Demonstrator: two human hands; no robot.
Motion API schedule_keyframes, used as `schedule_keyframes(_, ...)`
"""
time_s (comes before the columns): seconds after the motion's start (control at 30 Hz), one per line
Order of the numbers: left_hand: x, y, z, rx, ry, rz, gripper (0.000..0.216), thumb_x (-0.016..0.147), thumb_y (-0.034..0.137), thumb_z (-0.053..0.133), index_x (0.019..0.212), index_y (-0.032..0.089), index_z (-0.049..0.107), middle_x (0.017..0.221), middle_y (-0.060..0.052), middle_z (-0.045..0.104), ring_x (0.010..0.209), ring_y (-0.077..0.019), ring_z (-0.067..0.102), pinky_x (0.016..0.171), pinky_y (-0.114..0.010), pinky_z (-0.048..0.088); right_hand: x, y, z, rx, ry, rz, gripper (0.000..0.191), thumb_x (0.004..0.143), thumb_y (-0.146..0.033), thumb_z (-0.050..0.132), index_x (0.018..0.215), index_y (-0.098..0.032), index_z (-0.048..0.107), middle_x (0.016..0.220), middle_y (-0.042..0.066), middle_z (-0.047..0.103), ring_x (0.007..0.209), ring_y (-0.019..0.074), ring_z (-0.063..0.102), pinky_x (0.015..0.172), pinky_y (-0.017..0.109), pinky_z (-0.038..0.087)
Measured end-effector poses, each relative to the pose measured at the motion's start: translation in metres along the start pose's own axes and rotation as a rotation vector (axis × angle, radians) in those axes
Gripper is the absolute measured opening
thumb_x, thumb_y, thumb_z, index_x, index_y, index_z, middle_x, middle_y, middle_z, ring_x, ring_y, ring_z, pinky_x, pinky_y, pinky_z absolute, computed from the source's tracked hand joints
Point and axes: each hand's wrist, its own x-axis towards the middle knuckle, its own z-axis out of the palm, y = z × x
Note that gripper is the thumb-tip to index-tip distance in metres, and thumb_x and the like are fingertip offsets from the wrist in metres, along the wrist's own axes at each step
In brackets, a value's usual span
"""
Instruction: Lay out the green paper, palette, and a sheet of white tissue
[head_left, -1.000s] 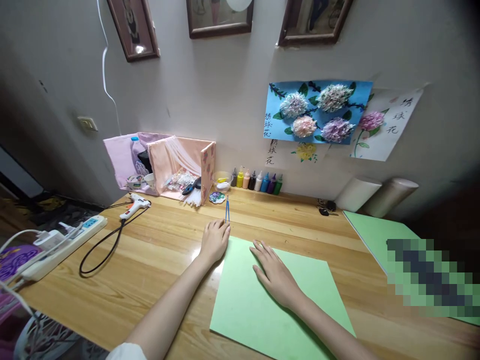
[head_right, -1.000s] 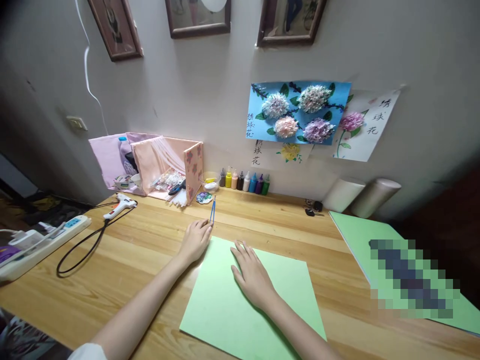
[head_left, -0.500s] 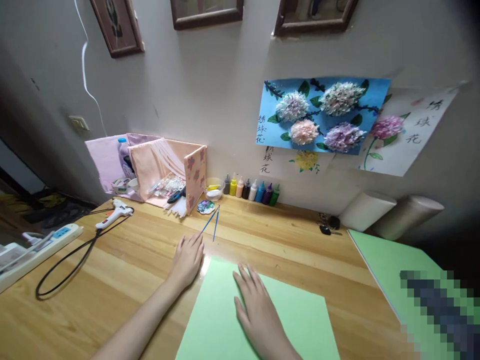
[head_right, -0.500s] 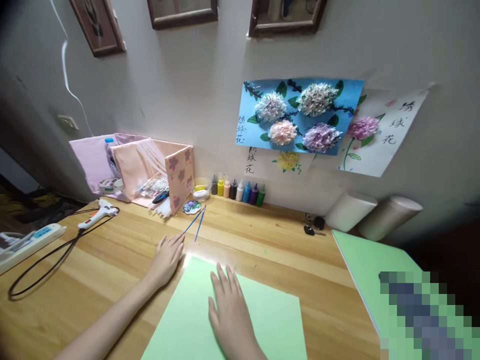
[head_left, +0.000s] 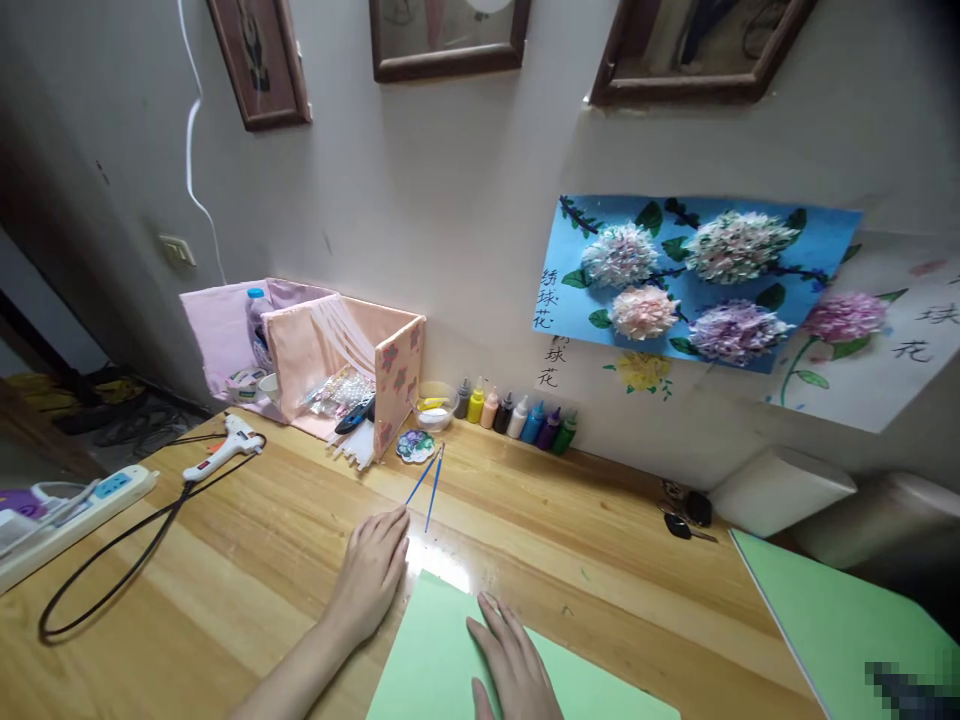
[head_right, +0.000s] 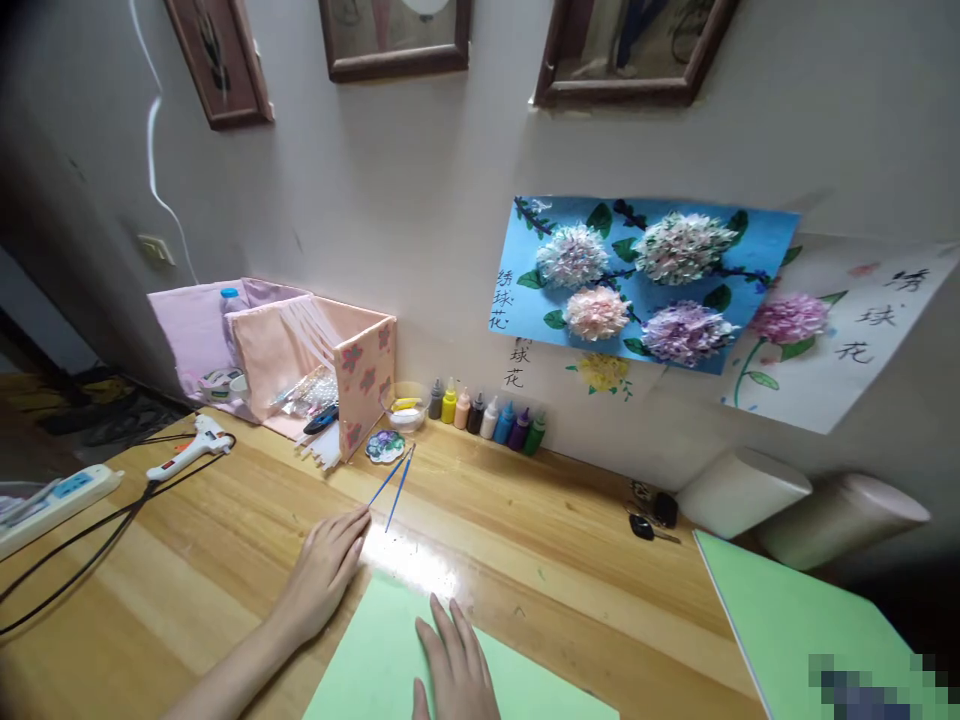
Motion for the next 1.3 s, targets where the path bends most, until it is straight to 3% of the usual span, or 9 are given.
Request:
schedule_keyframes(0.13,0.001,0.007,-0.004,-0.09,0.021,0.004,0.035,0.093,0.028,0.034,0.119,0.022,0.056,0.126,-0.007,0.056,0.117,-0.0211,0.047,0.101,-0.045,0.035,0.029,-0.017,-0.038,0.194,0.07,0.098,0.031,0.082,-0.017,0.043,0.107,-0.027,0.058,0.117,0.008,0.06,0.109,0.0265,0.055,0.088,0.041,0.048)
schedule_keyframes(0.23,0.002,0.006,-0.008,-0.176,0.057,-0.027,0.033,0.094,0.025,0.032,0.114,0.022,0.058,0.123,-0.007,0.057,0.115,-0.0208,0.047,0.099,-0.044,0.036,0.092,-0.032,-0.065,0.302,0.012,0.114,0.018,0.087,-0.02,0.042,0.09,-0.024,0.06,0.09,0.005,0.065,0.086,0.0199,0.061,0.073,0.031,0.05)
schedule_keyframes(0.3,0.003,0.002,-0.011,-0.244,0.093,-0.062,0.031,0.093,0.022,0.032,0.108,0.021,0.06,0.117,-0.008,0.058,0.113,-0.0213,0.048,0.097,-0.043,0.037,0.145,-0.039,-0.069,0.211,0.029,0.07,0.013,0.086,-0.02,0.047,0.081,-0.022,0.058,0.08,0.003,0.063,0.079,0.018,0.059,0.069,0.028,0.048)
schedule_keyframes(0.47,0.009,-0.007,-0.016,-0.435,0.19,-0.142,0.028,0.092,0.017,0.031,0.094,0.02,0.059,0.099,-0.008,0.059,0.098,-0.0211,0.053,0.087,-0.04,0.042,0.244,-0.042,-0.041,-0.241,0.097,-0.014,0.013,0.084,-0.009,0.047,0.083,-0.016,0.058,0.088,0.01,0.061,0.084,0.0216,0.055,0.069,0.03,0.043)
schedule_keyframes(0.7,0.012,-0.01,-0.015,-0.523,0.206,-0.16,0.027,0.092,0.017,0.029,0.086,0.022,0.055,0.09,-0.008,0.058,0.089,-0.0216,0.053,0.08,-0.039,0.043,0.275,-0.036,-0.013,-0.405,0.07,-0.101,0.022,0.086,-0.006,0.042,0.078,-0.014,0.061,0.084,0.012,0.06,0.081,0.0224,0.052,0.065,0.031,0.04)
schedule_keyframes(0.83,0.015,-0.01,-0.017,-0.499,0.219,-0.136,0.027,0.092,0.018,0.029,0.083,0.022,0.055,0.087,-0.008,0.058,0.088,-0.0224,0.052,0.08,-0.04,0.043,0.267,-0.038,-0.025,-0.459,0.045,-0.205,0.023,0.089,-0.009,0.041,0.078,-0.014,0.061,0.083,0.01,0.061,0.08,0.0201,0.051,0.066,0.029,0.039)
schedule_keyframes(0.93,0.017,-0.012,-0.015,-0.473,0.249,-0.121,0.028,0.091,0.018,0.029,0.082,0.021,0.055,0.088,-0.008,0.058,0.089,-0.0227,0.052,0.081,-0.041,0.042,0.238,-0.038,-0.048,-0.493,0.064,-0.244,0.025,0.091,-0.012,0.038,0.082,-0.015,0.062,0.085,0.009,0.06,0.08,0.0198,0.05,0.068,0.03,0.038)
schedule_keyframes(1.13,0.013,-0.009,-0.01,-0.396,0.239,-0.053,0.028,0.091,0.02,0.029,0.08,0.021,0.055,0.085,-0.007,0.059,0.087,-0.0227,0.054,0.08,-0.039,0.043,0.128,-0.018,-0.096,-0.551,0.138,-0.303,0.034,0.095,-0.016,0.029,0.084,-0.017,0.062,0.076,0.007,0.059,0.071,0.018,0.048,0.062,0.03,0.034)
schedule_keyframes(1.3,0.005,0.009,-0.008,-0.342,0.156,0.118,0.028,0.09,0.024,0.031,0.083,0.02,0.058,0.088,-0.007,0.06,0.09,-0.0225,0.053,0.081,-0.038,0.043,0.036,0.001,-0.107,-0.597,0.147,-0.314,0.036,0.095,-0.012,0.027,0.087,-0.018,0.062,0.071,0.005,0.057,0.067,0.0169,0.046,0.058,0.029,0.03)
